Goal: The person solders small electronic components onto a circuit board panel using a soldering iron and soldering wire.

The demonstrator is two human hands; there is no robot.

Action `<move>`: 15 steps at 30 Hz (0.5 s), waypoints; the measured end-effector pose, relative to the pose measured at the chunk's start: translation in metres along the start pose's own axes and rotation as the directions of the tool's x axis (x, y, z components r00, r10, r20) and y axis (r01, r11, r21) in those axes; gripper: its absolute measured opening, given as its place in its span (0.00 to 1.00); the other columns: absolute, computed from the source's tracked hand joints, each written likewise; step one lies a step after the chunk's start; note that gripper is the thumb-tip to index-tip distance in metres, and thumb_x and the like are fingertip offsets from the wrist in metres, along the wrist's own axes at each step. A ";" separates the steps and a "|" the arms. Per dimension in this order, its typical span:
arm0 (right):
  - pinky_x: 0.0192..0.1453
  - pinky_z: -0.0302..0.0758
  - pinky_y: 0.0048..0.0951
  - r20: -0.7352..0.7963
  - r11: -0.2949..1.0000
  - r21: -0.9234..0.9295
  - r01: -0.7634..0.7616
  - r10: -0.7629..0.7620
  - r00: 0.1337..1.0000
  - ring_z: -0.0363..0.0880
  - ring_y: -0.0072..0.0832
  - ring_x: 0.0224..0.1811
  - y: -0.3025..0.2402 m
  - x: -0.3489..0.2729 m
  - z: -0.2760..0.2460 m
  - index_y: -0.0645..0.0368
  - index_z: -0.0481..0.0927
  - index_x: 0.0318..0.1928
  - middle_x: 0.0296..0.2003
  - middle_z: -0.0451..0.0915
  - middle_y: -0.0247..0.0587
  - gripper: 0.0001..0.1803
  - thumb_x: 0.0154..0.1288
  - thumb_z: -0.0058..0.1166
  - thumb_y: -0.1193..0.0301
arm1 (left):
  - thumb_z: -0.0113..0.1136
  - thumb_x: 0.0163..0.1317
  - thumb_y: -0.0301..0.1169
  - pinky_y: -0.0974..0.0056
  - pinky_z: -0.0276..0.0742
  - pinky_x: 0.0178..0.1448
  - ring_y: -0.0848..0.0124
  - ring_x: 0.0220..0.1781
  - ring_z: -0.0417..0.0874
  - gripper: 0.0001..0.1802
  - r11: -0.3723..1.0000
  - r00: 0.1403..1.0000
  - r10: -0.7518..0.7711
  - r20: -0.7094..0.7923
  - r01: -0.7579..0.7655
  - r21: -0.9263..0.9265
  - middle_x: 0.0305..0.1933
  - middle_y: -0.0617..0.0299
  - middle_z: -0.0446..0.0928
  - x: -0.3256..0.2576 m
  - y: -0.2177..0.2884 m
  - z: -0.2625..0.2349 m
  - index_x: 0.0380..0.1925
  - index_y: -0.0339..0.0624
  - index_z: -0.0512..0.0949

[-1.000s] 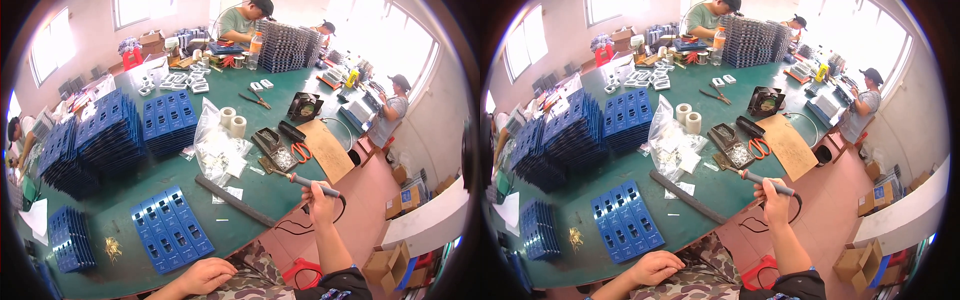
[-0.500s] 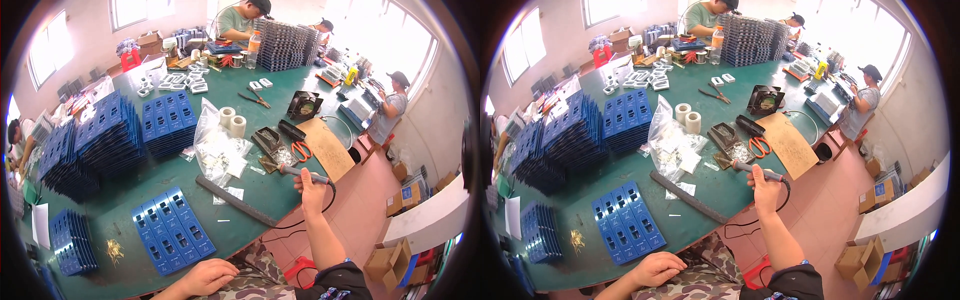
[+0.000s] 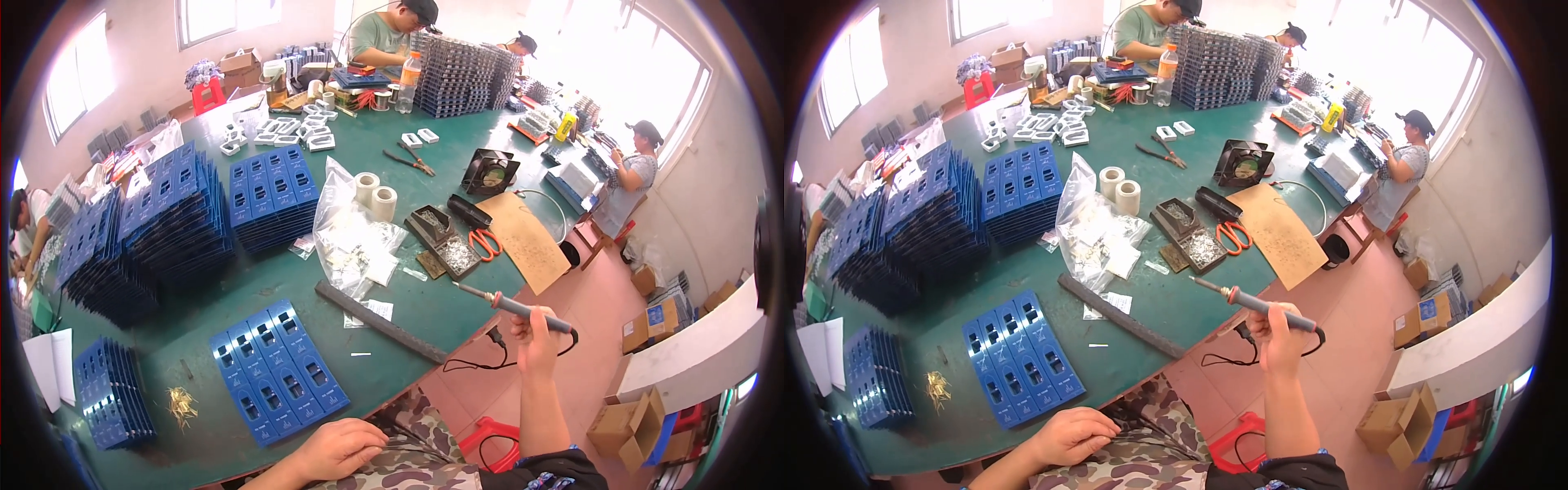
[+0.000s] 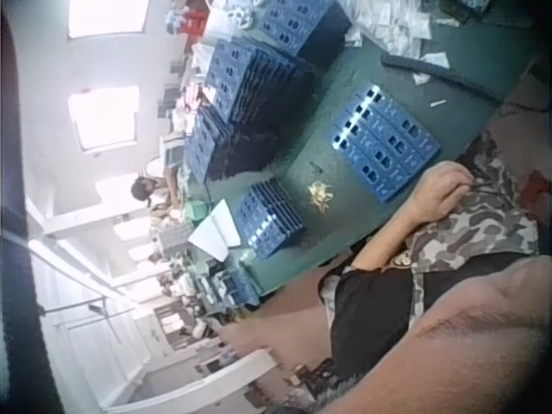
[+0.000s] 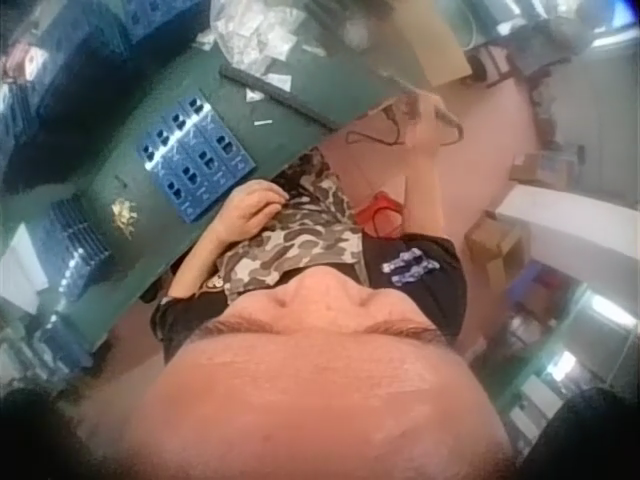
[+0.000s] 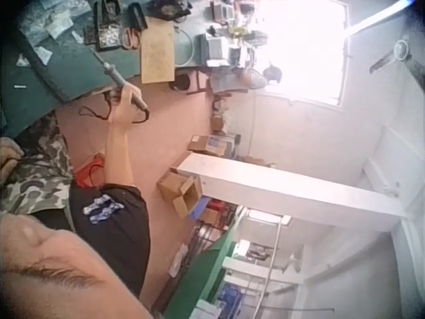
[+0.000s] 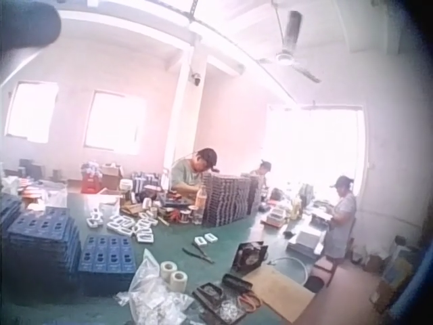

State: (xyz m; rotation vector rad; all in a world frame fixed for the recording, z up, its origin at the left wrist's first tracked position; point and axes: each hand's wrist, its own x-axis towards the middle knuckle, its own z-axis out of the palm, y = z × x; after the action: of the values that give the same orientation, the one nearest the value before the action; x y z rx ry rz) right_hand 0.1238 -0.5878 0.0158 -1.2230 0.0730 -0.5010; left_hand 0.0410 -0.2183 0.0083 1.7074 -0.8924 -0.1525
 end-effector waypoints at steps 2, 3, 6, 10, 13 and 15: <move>0.33 0.77 0.26 0.065 0.999 0.010 0.049 -0.049 0.997 0.82 0.30 0.30 -0.005 -0.012 -0.001 0.64 0.77 0.42 0.32 0.82 0.47 0.10 0.69 0.59 0.70 | 0.64 0.63 0.27 0.60 0.81 0.47 0.59 0.44 0.85 0.04 1.000 1.000 -0.003 -0.009 0.003 0.001 0.43 0.58 0.84 -0.001 -0.001 0.000 0.37 0.40 0.81; 0.36 0.78 0.27 0.127 0.995 0.023 0.095 -0.097 0.987 0.82 0.30 0.32 -0.009 -0.017 -0.001 0.64 0.77 0.43 0.34 0.82 0.48 0.09 0.67 0.59 0.73 | 0.64 0.63 0.27 0.60 0.81 0.47 0.59 0.44 0.85 0.04 1.000 1.000 -0.004 -0.013 0.004 0.004 0.43 0.58 0.84 -0.002 -0.001 0.001 0.37 0.40 0.81; 0.41 0.81 0.29 0.250 0.979 0.034 0.201 -0.203 0.947 0.82 0.32 0.35 -0.012 -0.019 0.000 0.63 0.77 0.46 0.38 0.81 0.48 0.11 0.63 0.59 0.78 | 0.64 0.63 0.27 0.60 0.82 0.47 0.59 0.44 0.85 0.04 1.000 1.000 -0.001 -0.014 0.001 0.012 0.43 0.57 0.84 -0.003 0.000 0.001 0.37 0.40 0.81; 0.44 0.81 0.31 0.384 0.945 -0.018 0.325 -0.294 0.875 0.82 0.33 0.40 -0.001 -0.008 0.003 0.62 0.78 0.46 0.43 0.79 0.48 0.16 0.56 0.60 0.85 | 0.63 0.63 0.27 0.60 0.81 0.48 0.59 0.44 0.85 0.04 1.000 0.999 0.016 -0.029 -0.015 0.016 0.43 0.57 0.84 -0.003 0.000 0.001 0.37 0.40 0.81; 0.44 0.78 0.27 0.500 0.816 -0.231 0.530 -0.368 0.784 0.80 0.31 0.43 0.002 0.007 0.016 0.63 0.80 0.45 0.45 0.79 0.47 0.17 0.53 0.62 0.86 | 0.63 0.64 0.27 0.60 0.81 0.48 0.59 0.44 0.85 0.05 1.000 0.999 0.027 -0.021 -0.027 0.015 0.43 0.56 0.84 -0.001 -0.001 0.002 0.38 0.39 0.81; 0.45 0.78 0.27 0.626 0.652 -0.412 0.636 -0.305 0.718 0.80 0.30 0.44 0.001 0.013 0.034 0.62 0.82 0.46 0.45 0.79 0.45 0.18 0.52 0.64 0.85 | 0.63 0.64 0.27 0.59 0.81 0.48 0.59 0.45 0.85 0.04 1.000 1.000 0.020 -0.023 -0.019 0.016 0.43 0.56 0.84 -0.001 0.000 0.001 0.38 0.39 0.81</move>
State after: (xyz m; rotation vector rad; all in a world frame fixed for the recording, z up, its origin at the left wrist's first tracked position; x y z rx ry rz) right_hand 0.1466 -0.5629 0.0298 -2.0121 -0.6326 -0.6335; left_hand 0.0394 -0.2182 0.0076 1.7112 -0.8951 -0.1127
